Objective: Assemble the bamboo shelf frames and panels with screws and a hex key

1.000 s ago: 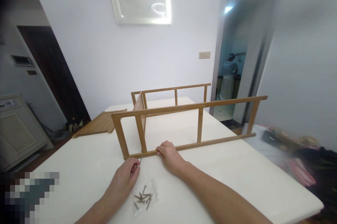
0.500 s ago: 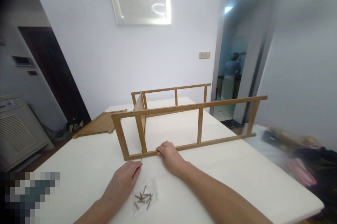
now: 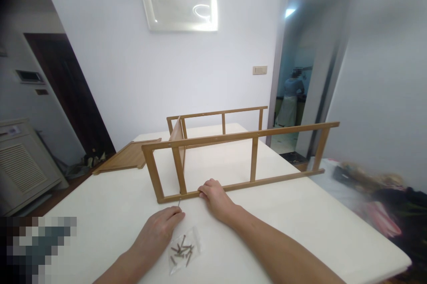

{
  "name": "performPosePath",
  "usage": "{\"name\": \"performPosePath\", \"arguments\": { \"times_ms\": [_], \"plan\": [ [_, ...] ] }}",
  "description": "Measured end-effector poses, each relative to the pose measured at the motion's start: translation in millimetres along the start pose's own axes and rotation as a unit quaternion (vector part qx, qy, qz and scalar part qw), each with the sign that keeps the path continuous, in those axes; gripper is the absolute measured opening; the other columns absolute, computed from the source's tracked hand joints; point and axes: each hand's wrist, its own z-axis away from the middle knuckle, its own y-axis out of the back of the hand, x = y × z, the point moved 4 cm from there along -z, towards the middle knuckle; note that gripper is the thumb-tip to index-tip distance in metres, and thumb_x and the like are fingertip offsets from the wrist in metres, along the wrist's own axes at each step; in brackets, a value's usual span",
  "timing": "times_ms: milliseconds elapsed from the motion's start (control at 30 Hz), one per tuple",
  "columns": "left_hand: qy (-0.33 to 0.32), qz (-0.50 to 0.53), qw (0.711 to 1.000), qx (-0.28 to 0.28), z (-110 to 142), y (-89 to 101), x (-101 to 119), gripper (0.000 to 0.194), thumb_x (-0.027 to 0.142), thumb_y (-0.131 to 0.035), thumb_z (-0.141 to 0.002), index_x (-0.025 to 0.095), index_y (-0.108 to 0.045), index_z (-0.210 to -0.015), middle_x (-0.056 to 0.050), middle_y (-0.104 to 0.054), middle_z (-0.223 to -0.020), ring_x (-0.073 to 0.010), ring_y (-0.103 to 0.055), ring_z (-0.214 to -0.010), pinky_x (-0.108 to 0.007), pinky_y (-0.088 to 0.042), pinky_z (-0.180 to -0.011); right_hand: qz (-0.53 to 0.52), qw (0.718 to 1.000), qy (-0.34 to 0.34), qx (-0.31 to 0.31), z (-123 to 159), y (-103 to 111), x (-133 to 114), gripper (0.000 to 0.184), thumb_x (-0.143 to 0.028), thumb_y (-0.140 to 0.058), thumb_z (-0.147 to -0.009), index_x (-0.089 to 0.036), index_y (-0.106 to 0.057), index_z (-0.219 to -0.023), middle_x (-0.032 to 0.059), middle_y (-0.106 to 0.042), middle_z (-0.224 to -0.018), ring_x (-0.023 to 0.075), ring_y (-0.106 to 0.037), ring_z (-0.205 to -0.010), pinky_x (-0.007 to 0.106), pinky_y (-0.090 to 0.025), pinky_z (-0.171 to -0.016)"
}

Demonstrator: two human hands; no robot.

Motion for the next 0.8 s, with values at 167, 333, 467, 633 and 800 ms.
{"name": "performPosePath", "arguments": {
  "times_ms": [167,333,467,633,800],
  "plan": [
    [0.015,0.038,0.999,0.0,-1.1,0.4,-0.4,0.033,-0.004,-0.043,-0.083,0.016,-0.068,-0.091,-0.008,-0.07,-0.091,-0.0199,-0.069,-0.081,-0.032,-0.06,-0.073,-0.001,1.0,-0.001,-0.003,0.2,0.9,-1.0,0.019,-0.01,-0.052,-0.091,-0.017,-0.069,-0.094,0.0072,-0.065,-0.086,0.0198,-0.055,-0.084,0.033,-0.043,-0.078],
    [0.026,0.069,0.997,0.006,-0.8,-1.9,-2.6,0.026,0.006,-0.045,-0.091,0.016,-0.066,-0.102,-0.007,-0.069,-0.09,-0.0197,-0.068,-0.082,-0.034,-0.06,-0.075,0.001,1.0,0.001,-0.006,0.3,1.7,-3.0,0.019,-0.01,-0.053,-0.091,-0.017,-0.069,-0.094,0.0073,-0.065,-0.087,0.0199,-0.055,-0.085,0.033,-0.043,-0.078],
    [0.029,0.079,0.996,0.005,-0.2,-4.5,-3.2,0.025,0.006,-0.044,-0.093,0.018,-0.066,-0.094,-0.006,-0.068,-0.086,-0.0192,-0.066,-0.079,-0.034,-0.059,-0.072,0.0,1.0,0.003,-0.008,0.5,2.0,-4.0,0.018,-0.01,-0.052,-0.091,-0.017,-0.069,-0.094,0.0077,-0.065,-0.087,0.02,-0.054,-0.084,0.033,-0.043,-0.078],
    [0.037,0.092,0.995,0.012,-0.5,-3.8,-1.7,0.024,0.007,-0.044,-0.092,0.018,-0.065,-0.091,-0.006,-0.067,-0.088,-0.0194,-0.065,-0.082,-0.035,-0.059,-0.075,-0.002,1.0,0.004,-0.002,1.1,3.5,-5.0,0.019,-0.01,-0.051,-0.092,-0.017,-0.069,-0.096,0.0078,-0.065,-0.087,0.0202,-0.054,-0.085,0.033,-0.043,-0.079],
    [0.037,0.092,0.995,0.018,-0.8,-0.9,0.0,0.031,0.001,-0.04,-0.088,0.018,-0.065,-0.097,-0.008,-0.067,-0.095,-0.0189,-0.065,-0.087,-0.034,-0.058,-0.079,0.002,1.0,0.006,0.003,1.1,3.6,-4.7,0.019,-0.01,-0.051,-0.092,-0.017,-0.069,-0.095,0.0076,-0.065,-0.087,0.0199,-0.054,-0.085,0.033,-0.043,-0.078]
  ]
}}
